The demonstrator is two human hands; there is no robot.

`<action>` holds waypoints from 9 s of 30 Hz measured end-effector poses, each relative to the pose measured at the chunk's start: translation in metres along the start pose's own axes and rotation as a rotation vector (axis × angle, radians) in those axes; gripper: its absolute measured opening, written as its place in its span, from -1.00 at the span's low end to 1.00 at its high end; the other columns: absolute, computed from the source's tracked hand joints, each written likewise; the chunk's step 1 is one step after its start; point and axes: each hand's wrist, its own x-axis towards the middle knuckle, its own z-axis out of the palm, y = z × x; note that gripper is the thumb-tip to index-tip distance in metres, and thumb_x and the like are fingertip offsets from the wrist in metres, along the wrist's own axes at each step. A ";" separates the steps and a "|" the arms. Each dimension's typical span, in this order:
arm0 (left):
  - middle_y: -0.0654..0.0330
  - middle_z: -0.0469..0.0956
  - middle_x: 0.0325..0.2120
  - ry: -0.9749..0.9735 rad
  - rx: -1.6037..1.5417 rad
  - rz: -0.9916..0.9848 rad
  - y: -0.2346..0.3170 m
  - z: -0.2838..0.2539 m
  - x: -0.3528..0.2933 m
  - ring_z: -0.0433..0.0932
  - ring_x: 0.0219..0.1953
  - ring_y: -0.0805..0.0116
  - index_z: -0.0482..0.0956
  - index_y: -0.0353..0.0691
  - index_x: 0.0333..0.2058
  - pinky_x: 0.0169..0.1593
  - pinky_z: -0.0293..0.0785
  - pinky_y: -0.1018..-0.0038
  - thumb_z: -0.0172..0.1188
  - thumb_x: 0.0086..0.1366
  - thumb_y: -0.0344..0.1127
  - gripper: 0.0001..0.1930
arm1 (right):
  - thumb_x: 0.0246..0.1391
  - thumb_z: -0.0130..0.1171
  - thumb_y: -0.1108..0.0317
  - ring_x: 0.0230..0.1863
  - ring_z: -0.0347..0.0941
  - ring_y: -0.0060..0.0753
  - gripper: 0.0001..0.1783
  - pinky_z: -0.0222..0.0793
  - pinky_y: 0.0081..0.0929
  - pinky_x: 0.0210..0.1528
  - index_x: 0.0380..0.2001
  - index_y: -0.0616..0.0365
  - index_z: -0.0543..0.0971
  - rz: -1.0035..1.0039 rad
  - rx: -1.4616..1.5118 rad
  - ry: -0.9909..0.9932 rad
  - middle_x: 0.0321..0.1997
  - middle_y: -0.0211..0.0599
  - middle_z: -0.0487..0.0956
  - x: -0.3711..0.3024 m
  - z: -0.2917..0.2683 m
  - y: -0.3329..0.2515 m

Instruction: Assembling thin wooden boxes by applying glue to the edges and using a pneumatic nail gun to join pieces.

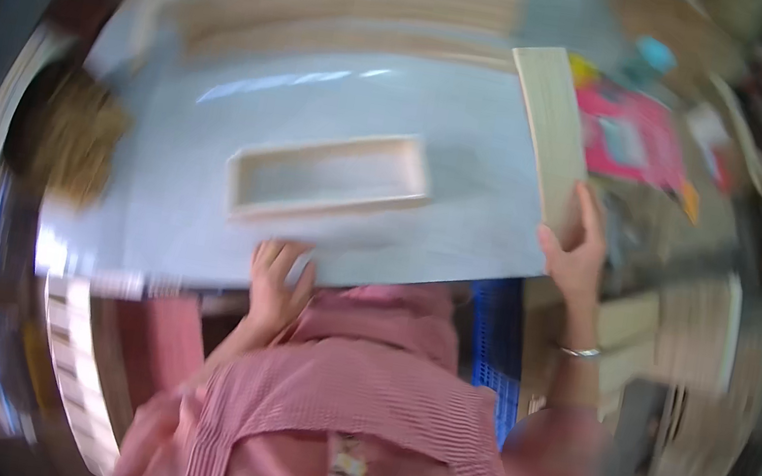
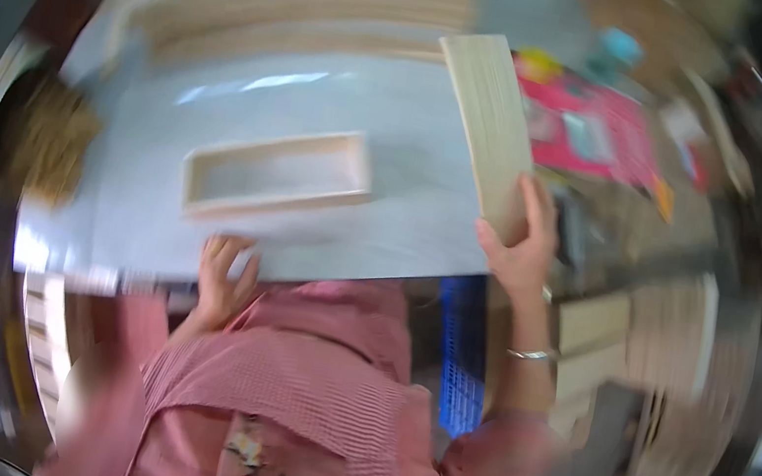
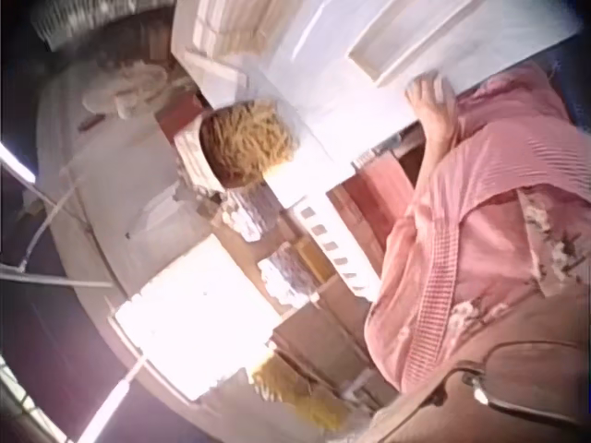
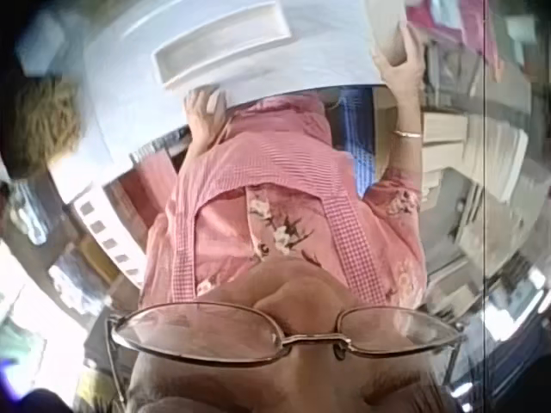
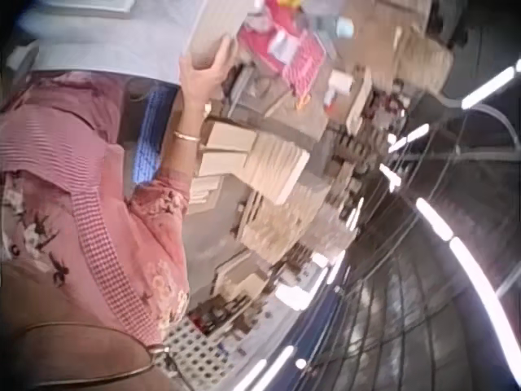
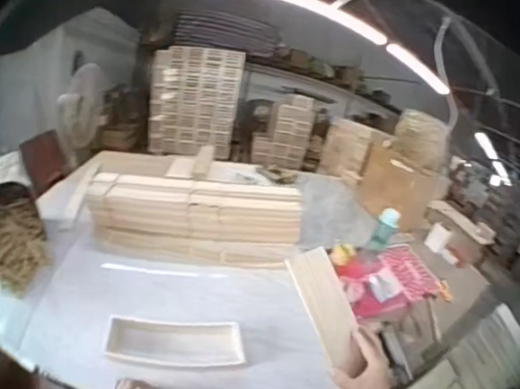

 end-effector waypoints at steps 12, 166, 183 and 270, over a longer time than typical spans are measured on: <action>0.20 0.58 -0.34 0.298 0.003 -0.575 -0.030 -0.069 0.000 0.51 -0.33 0.39 0.68 -0.31 -0.16 -0.16 0.46 0.47 0.38 0.16 -0.41 -0.74 | -0.34 0.48 0.31 0.37 0.31 -0.15 -0.09 0.02 -0.15 0.52 0.24 0.15 0.47 -0.683 0.009 -0.795 0.42 -0.23 0.38 0.088 0.125 -0.132; -0.03 0.50 0.03 -0.478 0.337 -0.074 -0.048 -0.080 0.114 0.47 0.06 0.00 0.51 -0.21 -0.19 0.18 0.40 0.12 0.50 -0.25 -0.15 -0.41 | 0.09 0.36 0.37 -0.79 0.25 -0.61 -0.81 0.20 -0.63 -0.71 -0.38 0.28 0.59 0.565 0.106 -0.647 -0.71 -0.46 0.46 0.043 -0.009 -0.133; 0.02 0.55 -0.11 -0.161 0.359 0.037 -0.010 -0.003 0.108 0.51 -0.09 0.10 0.51 -0.19 -0.15 0.04 0.46 0.29 0.46 -0.17 -0.07 -0.42 | 0.10 0.36 0.37 -0.80 0.23 -0.62 -0.80 0.20 -0.63 -0.72 -0.36 0.30 0.60 0.565 0.142 -0.745 -0.71 -0.45 0.46 0.048 0.021 -0.142; -0.01 0.63 -0.08 0.275 -0.020 -0.455 -0.179 -0.040 0.127 0.61 -0.09 0.10 0.61 -0.35 -0.01 0.02 0.53 0.36 0.21 0.36 -0.20 -0.64 | 0.00 0.31 0.24 -0.56 0.48 -0.03 -0.72 0.39 -0.29 -0.43 -0.31 0.25 0.63 0.071 0.072 -0.870 -0.44 -0.10 0.66 0.022 0.039 -0.142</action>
